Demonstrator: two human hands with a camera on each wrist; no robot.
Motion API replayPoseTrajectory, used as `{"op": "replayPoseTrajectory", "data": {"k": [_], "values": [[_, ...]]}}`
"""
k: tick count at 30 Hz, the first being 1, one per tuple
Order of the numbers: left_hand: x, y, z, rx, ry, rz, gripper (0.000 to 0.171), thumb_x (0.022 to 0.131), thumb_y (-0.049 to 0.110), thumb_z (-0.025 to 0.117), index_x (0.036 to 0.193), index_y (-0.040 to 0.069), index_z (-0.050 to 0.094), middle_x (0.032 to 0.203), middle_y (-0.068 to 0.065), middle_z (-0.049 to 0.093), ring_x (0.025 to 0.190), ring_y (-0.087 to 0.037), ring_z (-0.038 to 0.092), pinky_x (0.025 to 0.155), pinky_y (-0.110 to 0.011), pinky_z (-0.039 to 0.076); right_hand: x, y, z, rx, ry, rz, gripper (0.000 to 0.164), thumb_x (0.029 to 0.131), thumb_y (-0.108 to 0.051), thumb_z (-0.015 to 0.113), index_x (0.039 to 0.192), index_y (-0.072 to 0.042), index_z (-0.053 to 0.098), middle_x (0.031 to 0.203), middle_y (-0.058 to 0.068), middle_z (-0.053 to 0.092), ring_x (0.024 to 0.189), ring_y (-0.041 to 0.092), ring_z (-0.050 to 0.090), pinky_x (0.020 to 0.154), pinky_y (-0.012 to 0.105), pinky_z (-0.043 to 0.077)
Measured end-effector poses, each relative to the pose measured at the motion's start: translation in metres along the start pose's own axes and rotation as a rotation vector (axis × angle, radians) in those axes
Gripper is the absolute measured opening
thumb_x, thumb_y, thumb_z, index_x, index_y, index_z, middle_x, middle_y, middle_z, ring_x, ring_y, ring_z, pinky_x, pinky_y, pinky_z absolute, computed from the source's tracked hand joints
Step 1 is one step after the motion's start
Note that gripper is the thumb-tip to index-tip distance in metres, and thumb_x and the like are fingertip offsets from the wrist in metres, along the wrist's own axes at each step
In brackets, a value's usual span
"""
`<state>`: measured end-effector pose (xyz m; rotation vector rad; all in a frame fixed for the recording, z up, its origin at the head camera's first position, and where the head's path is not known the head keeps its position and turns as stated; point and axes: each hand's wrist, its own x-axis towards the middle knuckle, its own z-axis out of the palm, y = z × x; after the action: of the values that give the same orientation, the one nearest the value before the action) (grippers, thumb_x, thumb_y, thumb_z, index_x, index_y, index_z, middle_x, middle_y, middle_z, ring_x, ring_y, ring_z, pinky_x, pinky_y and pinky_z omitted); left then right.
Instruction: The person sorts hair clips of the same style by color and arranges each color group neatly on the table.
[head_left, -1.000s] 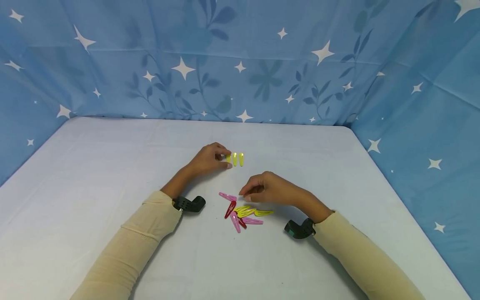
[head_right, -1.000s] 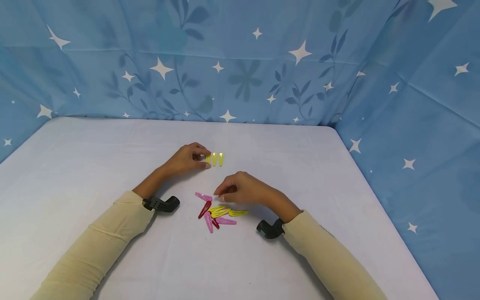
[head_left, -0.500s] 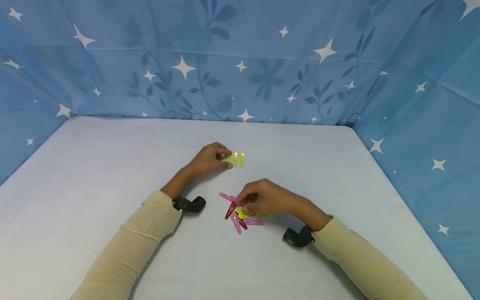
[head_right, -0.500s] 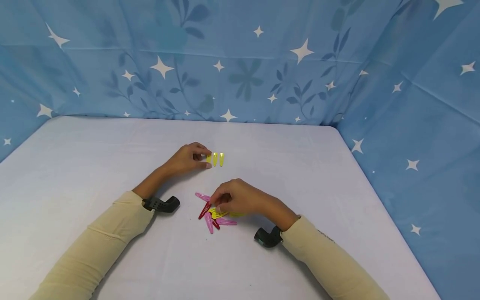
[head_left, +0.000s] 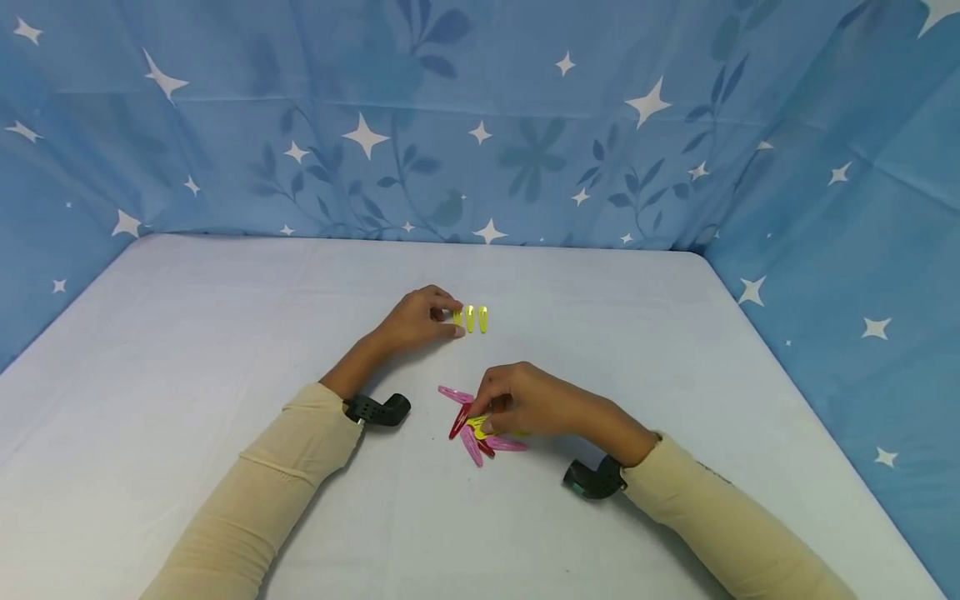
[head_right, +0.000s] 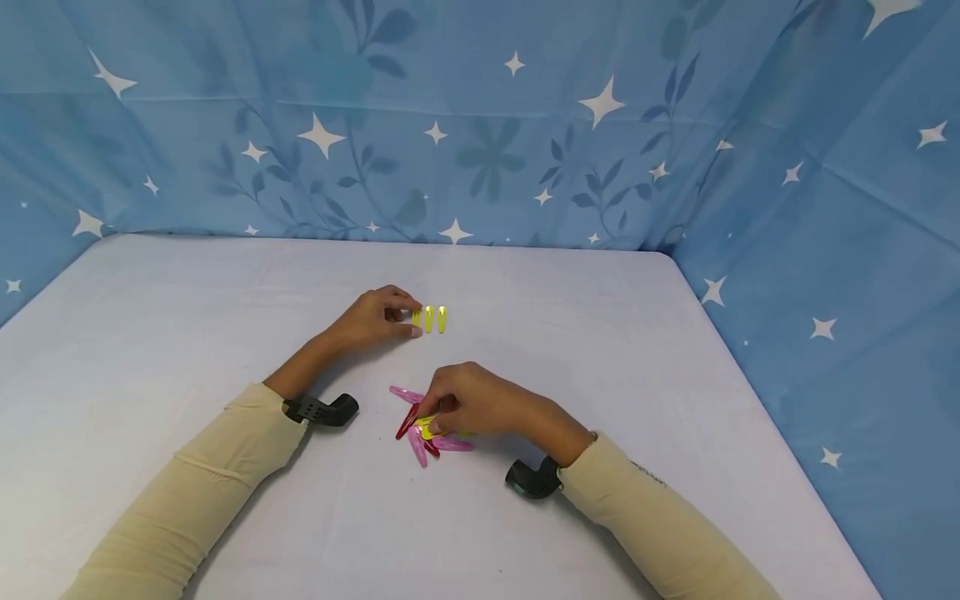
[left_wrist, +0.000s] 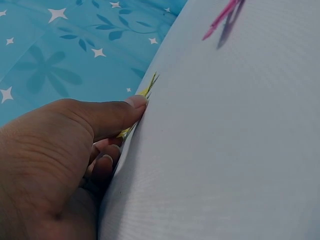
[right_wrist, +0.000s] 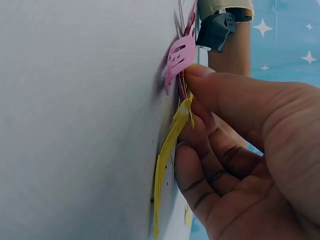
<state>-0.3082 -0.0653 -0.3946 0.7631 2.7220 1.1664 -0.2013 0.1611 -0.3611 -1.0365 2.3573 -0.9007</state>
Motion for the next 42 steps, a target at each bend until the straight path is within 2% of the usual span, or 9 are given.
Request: {"op": "replayPoseTrajectory", "data": {"k": [5, 15, 20, 25, 28, 34, 42], "values": [[0.000, -0.001, 0.000, 0.008, -0.003, 0.012, 0.043, 0.087, 0.021, 0.074, 0.125, 0.003, 0.067, 0.124, -0.016, 0.059, 0.101, -0.027, 0.058, 0.086, -0.039, 0.049, -0.001, 0.001, 0.001, -0.027, -0.005, -0.004, 0.017, 0.087, -0.008, 0.074, 0.103, -0.011, 0.078, 0.099, -0.003, 0.065, 0.082, 0.002, 0.060, 0.077, 0.021, 0.053], [0.000, 0.001, 0.000, 0.001, -0.007, -0.027, 0.042, 0.088, 0.022, 0.074, 0.126, 0.005, 0.067, 0.125, -0.014, 0.059, 0.104, -0.027, 0.058, 0.089, -0.040, 0.049, 0.000, -0.002, 0.000, -0.059, -0.019, -0.014, 0.020, 0.088, -0.008, 0.073, 0.107, -0.010, 0.077, 0.100, -0.002, 0.065, 0.084, 0.003, 0.059, 0.078, 0.020, 0.053], [0.000, 0.000, 0.000, -0.004, 0.000, -0.027, 0.043, 0.087, 0.021, 0.075, 0.125, 0.004, 0.067, 0.124, -0.015, 0.059, 0.103, -0.027, 0.058, 0.089, -0.040, 0.050, 0.001, -0.005, 0.000, -0.131, -0.011, -0.013, 0.019, 0.089, -0.009, 0.071, 0.107, -0.010, 0.077, 0.099, -0.002, 0.066, 0.085, 0.004, 0.059, 0.077, 0.019, 0.052], [0.001, -0.001, 0.000, -0.005, 0.001, -0.025, 0.042, 0.087, 0.021, 0.075, 0.125, 0.004, 0.068, 0.124, -0.014, 0.059, 0.102, -0.027, 0.058, 0.089, -0.040, 0.049, 0.001, -0.012, 0.003, -0.263, 0.008, -0.029, 0.019, 0.091, -0.009, 0.069, 0.109, -0.009, 0.076, 0.099, -0.002, 0.067, 0.087, 0.005, 0.060, 0.078, 0.017, 0.051], [0.002, -0.001, 0.000, -0.005, -0.001, -0.028, 0.043, 0.087, 0.021, 0.075, 0.126, 0.004, 0.067, 0.124, -0.014, 0.059, 0.102, -0.027, 0.058, 0.089, -0.040, 0.049, 0.000, -0.016, 0.004, -0.299, 0.026, -0.005, 0.022, 0.092, -0.007, 0.066, 0.113, -0.011, 0.075, 0.100, -0.003, 0.067, 0.087, 0.006, 0.058, 0.077, 0.017, 0.051], [0.002, -0.001, 0.001, -0.007, -0.001, -0.039, 0.043, 0.087, 0.022, 0.075, 0.126, 0.005, 0.067, 0.124, -0.013, 0.059, 0.102, -0.026, 0.057, 0.087, -0.038, 0.049, 0.001, -0.013, 0.006, -0.226, 0.051, 0.029, 0.031, 0.093, -0.002, 0.061, 0.119, -0.015, 0.073, 0.094, -0.005, 0.065, 0.081, 0.008, 0.055, 0.071, 0.019, 0.050], [0.001, 0.001, 0.000, -0.001, -0.007, -0.038, 0.043, 0.087, 0.021, 0.075, 0.126, 0.004, 0.067, 0.124, -0.013, 0.058, 0.103, -0.027, 0.057, 0.088, -0.039, 0.049, -0.001, -0.007, 0.003, -0.125, 0.068, 0.010, 0.029, 0.092, -0.001, 0.061, 0.113, -0.016, 0.075, 0.092, -0.005, 0.065, 0.079, 0.008, 0.055, 0.069, 0.020, 0.051]]}}
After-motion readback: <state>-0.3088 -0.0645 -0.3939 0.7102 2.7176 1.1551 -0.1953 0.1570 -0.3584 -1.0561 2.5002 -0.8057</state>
